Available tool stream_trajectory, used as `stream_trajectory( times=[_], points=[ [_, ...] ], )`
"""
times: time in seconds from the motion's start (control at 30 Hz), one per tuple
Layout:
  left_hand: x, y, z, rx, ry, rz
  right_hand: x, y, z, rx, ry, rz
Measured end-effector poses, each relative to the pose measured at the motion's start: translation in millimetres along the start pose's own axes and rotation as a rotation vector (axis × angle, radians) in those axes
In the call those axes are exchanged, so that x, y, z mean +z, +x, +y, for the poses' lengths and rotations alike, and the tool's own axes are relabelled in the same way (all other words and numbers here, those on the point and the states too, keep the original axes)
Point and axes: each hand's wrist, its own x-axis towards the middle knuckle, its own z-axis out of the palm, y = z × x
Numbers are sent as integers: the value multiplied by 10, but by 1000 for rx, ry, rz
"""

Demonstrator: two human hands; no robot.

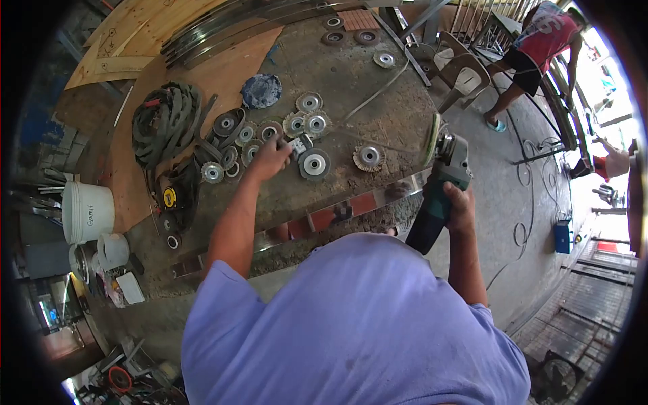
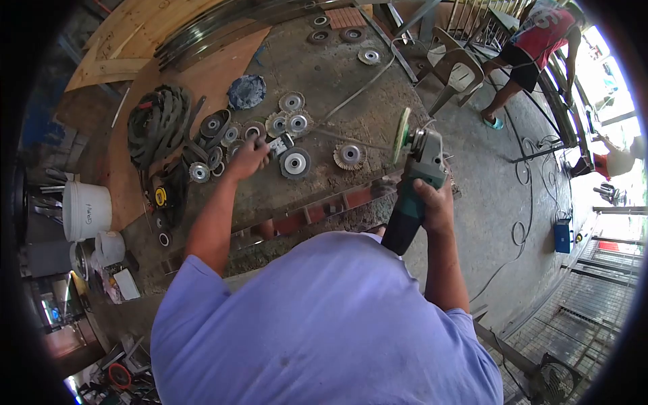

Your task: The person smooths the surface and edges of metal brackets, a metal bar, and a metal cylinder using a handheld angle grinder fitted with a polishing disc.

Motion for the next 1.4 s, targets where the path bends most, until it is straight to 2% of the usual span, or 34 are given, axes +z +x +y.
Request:
stream_trajectory(
  times=[0.07,0.1,0.2,0.33,0.57,0.67,0.87,1.0,1.03,1.17,1.27,1.4],
  points=[
    [-4,130,-172,-50,-370,52,-54,39,-30,22,14,-11],
    [-10,165,-234,15,-373,104,-62,56,-60,29,19,-17],
    [-19,242,-449,10,-422,134,-55,44,-208,18,19,-29],
    [-38,220,-498,-12,-255,86,-48,-13,-278,16,47,13],
    [146,307,-506,279,316,97,38,-38,-185,86,59,91],
    [137,161,3,132,397,86,37,-33,-101,130,88,73],
    [251,314,-378,172,275,235,52,42,-110,107,118,-59],
    [217,207,-418,57,-176,444,98,9,-185,78,86,-99],
    [173,223,-460,43,-153,471,66,2,-165,95,90,-102],
    [369,254,-331,244,314,331,65,7,-131,125,103,-89],
    [457,257,-272,183,307,377,139,28,-188,108,83,-94],
    [362,256,-296,191,266,298,158,22,-194,103,76,-137]
  ],
)
